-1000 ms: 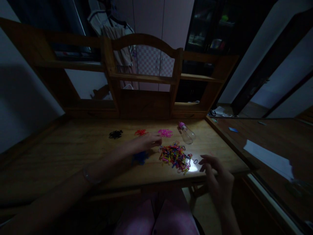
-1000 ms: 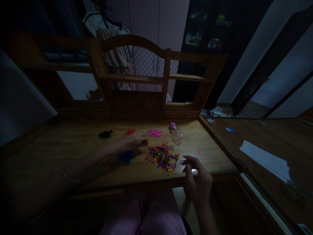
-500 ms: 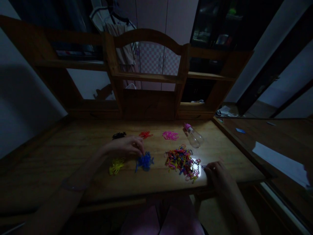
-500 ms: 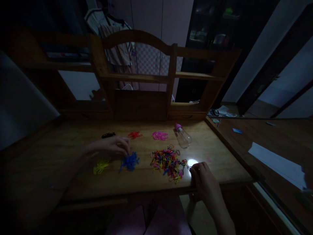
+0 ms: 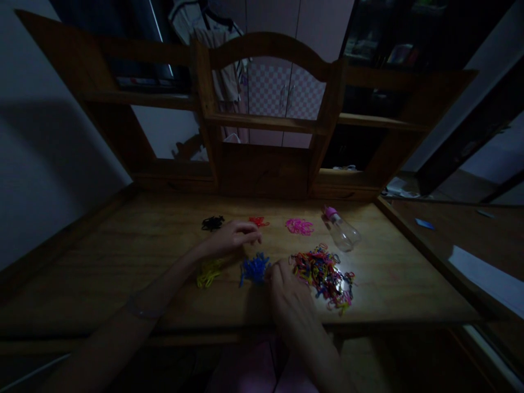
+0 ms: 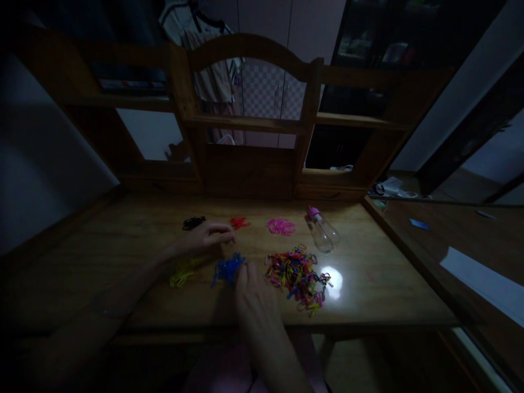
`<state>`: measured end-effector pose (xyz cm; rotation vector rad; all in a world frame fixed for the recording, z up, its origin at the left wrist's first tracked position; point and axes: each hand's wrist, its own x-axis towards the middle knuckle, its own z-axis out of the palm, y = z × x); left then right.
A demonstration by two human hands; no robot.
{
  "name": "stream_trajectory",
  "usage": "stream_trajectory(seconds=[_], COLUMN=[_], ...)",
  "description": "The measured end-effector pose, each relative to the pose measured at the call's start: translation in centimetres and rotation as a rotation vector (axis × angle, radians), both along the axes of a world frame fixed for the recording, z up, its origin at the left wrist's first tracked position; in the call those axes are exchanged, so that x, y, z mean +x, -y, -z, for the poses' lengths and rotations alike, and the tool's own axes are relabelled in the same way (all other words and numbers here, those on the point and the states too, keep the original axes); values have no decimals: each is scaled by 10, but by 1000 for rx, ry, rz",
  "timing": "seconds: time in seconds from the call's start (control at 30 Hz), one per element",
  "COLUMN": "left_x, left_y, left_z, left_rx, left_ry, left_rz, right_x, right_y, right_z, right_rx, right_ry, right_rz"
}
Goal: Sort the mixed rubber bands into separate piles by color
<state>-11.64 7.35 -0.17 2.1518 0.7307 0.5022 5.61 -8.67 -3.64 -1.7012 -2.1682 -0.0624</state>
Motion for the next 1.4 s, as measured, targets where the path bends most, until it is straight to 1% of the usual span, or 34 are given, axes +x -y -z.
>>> stream_trajectory(seconds=[0.1, 0.17, 0.2, 0.27, 0.33, 0.4, 0.47, 0.57, 0.67, 0.73, 0.77, 0.8, 0.9, 0.93, 1.0, 1.1, 1.2, 1.3, 1.4], left_x=[3, 6, 7, 8, 8, 8, 7, 6, 6, 6, 7, 7, 8, 8, 7, 5, 3, 2, 5], left_y=[5, 8, 9, 9, 8, 7, 7, 9, 8, 7, 7, 6, 7, 7, 8, 6, 3, 3, 5], left_z=[4, 6, 7, 8, 8, 8, 8, 10, 15, 17, 18, 18, 14, 12, 8, 6, 7, 8, 8], left_rx=[-69, -96, -93, -66, -46, -43, -51, -27, 4, 4, -1, -8, -18, -9, 23, 81, 132, 145, 129], left_ry=[-12, -29, -28, -10, -5, -20, -38, -75, -109, -108, -104, -95, -50, -24, 34, 100, 122, 118, 96], left_rz=[151, 235, 253, 235, 205, 203, 234, 278, 279, 269, 268, 269, 265, 247, 189, 80, -3, -33, -33], right_x=[-11, -11, -12, -16, -24, -33, -39, -39, -25, -4, 10, 25, 75, 88, 105, 107, 98, 94, 97], right_y=[-6, -4, -2, 5, 10, 13, 14, 14, 20, 26, 28, 29, 29, 27, 25, 22, 20, 18, 15], right_z=[6, 6, 6, 5, 5, 6, 7, 5, -4, -11, -13, -15, -15, -13, -8, 4, 18, 27, 31], right_rx=[-18, -20, -12, 13, 39, 59, 67, 87, 116, 135, 146, 190, 279, 314, 335, 296, 269, 242, 222], right_ry=[46, -1, -31, -76, -100, -121, -151, -202, -249, -290, -312, -343, -377, -350, -289, -220, -181, -154, -153], right_rz=[-14, -8, -8, -50, -145, -212, -190, -93, -96, -97, -69, -19, 197, 235, 228, 136, 153, 185, 188])
